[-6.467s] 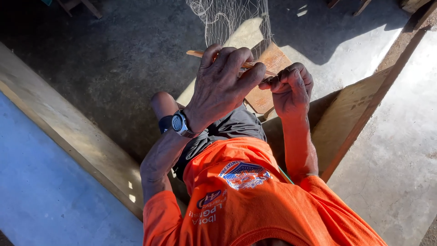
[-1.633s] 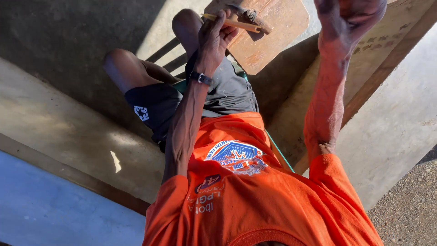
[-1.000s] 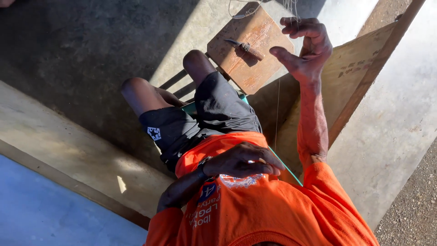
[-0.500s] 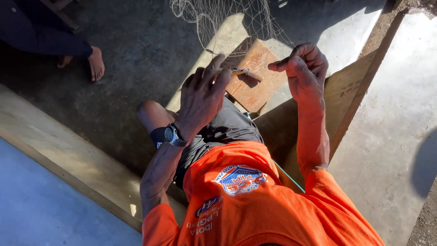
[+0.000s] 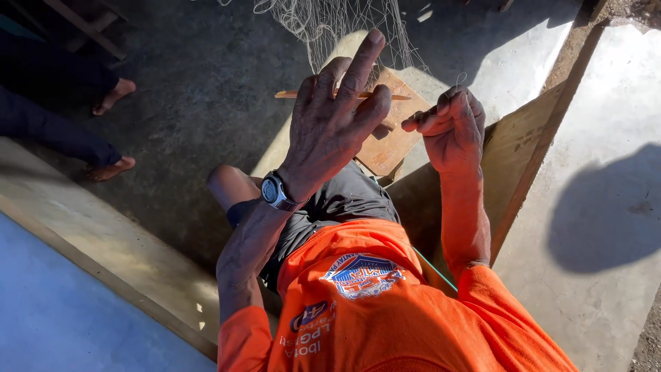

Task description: Repairing a fishing net by weaving thread through the mesh using a wooden shuttle.

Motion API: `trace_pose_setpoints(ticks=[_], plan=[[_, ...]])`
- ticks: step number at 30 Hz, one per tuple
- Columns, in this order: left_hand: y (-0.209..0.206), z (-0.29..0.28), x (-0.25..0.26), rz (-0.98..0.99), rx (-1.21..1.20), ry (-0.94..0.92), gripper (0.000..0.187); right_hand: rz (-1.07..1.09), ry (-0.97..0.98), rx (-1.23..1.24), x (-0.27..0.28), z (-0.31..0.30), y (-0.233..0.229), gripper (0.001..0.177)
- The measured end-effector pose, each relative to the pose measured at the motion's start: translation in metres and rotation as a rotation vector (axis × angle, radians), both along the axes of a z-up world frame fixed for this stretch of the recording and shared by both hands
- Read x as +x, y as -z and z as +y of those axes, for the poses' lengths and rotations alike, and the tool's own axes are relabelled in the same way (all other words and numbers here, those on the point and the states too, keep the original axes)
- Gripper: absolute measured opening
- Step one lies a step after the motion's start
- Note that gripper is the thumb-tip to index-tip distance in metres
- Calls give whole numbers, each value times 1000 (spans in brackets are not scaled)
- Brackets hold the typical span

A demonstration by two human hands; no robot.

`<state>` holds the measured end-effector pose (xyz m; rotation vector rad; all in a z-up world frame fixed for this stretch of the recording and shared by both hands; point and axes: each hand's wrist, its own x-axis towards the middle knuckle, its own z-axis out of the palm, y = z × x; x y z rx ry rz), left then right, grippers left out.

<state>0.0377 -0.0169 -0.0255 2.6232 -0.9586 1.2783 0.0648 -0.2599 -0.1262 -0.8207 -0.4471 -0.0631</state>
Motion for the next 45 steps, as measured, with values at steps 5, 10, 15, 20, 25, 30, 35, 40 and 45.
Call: trace_pose_setpoints(ticks=[5, 10, 15, 20, 25, 30, 35, 40, 45], plan=[[-2, 5, 8, 19, -25, 89, 31, 27, 8, -29, -4, 5, -7, 27], [-13, 5, 0, -39, -41, 109, 16, 28, -3, -11, -3, 1, -5, 27], [-14, 4, 2, -71, 39, 74, 22, 14, -30, -16, -5, 4, -8, 28], [-30, -1, 1, 107, -134, 328, 19, 116, -69, 47, -1, 7, 2, 31], [-32, 2, 5, 59, -136, 269, 24, 155, -80, 82, 0, 6, 6, 31], [-36, 8, 8, 40, -98, 261, 22, 130, -107, 118, 1, 8, 4, 31], [-41, 5, 7, 70, -137, 390, 14, 152, -147, 110, 2, 10, 3, 30], [-35, -3, 4, 117, -235, 592, 11, 290, -346, 303, 3, 17, 1, 31], [-2, -17, 0, 252, -295, 704, 24, 304, -256, 208, 3, 51, -7, 25]])
